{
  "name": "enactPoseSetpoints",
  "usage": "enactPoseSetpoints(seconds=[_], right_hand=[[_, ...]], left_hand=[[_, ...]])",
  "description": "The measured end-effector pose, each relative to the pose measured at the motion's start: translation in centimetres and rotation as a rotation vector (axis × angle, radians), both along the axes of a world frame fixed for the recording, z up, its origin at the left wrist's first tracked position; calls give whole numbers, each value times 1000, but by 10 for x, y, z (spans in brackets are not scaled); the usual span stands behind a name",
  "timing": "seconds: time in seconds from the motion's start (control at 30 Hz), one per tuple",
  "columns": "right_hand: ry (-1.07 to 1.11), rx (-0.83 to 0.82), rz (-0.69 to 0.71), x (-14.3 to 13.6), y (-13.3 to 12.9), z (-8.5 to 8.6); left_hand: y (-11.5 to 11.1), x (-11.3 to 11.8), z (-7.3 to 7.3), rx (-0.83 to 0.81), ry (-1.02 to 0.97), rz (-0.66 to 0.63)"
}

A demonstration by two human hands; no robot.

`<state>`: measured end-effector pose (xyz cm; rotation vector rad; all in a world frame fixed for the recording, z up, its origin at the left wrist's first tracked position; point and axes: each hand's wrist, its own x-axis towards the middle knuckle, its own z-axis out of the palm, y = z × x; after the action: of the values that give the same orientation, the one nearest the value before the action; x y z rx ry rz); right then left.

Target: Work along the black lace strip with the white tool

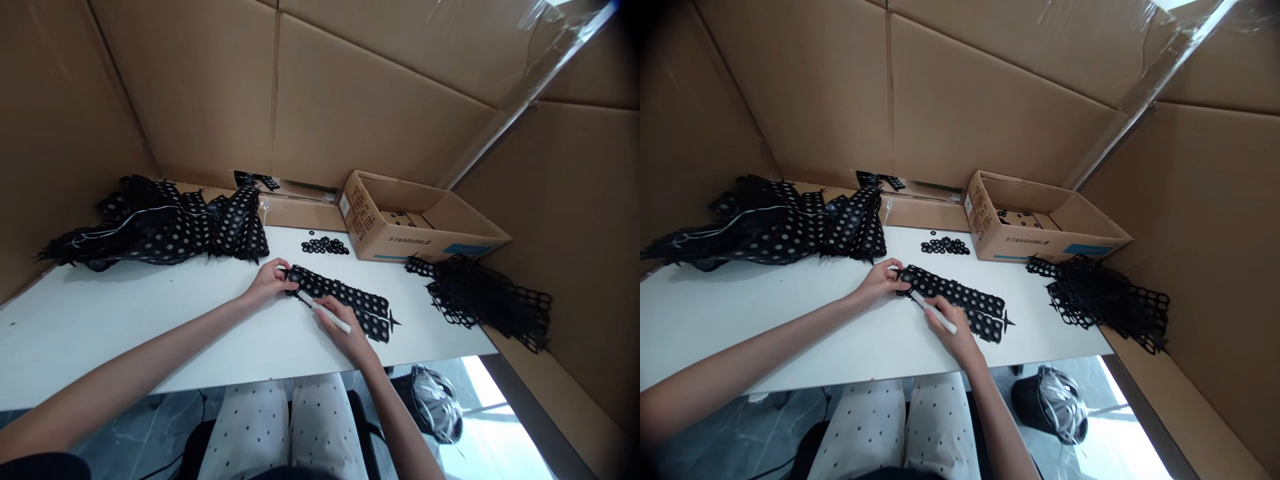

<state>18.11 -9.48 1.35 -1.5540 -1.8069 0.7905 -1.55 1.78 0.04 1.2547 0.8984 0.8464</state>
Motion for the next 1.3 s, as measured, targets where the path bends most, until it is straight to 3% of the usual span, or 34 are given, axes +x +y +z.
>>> enactPoseSetpoints(seconds=[0.2, 0.33, 0.53, 0.7, 0.87, 1.13, 1.3], right_hand=[[-88, 85, 102, 1, -1, 16], [-182, 148, 218, 6, 13, 25], [-26, 139, 299, 13, 33, 14], [338, -29, 237, 15, 33, 4], [531, -43, 202, 16, 35, -1], [584, -29, 158, 21, 38, -1], [574, -60, 207, 18, 39, 0]], left_hand=[[-4, -1, -3, 262, 104, -16], [-5, -3, -4, 366, 186, -19], [-2, -2, -7, 293, 135, 1], [1, 1, -5, 122, 26, 26], [3, 4, 1, 47, 2, 50], [23, -6, -13, 181, 67, 117], [29, -18, -6, 313, 131, 100]])
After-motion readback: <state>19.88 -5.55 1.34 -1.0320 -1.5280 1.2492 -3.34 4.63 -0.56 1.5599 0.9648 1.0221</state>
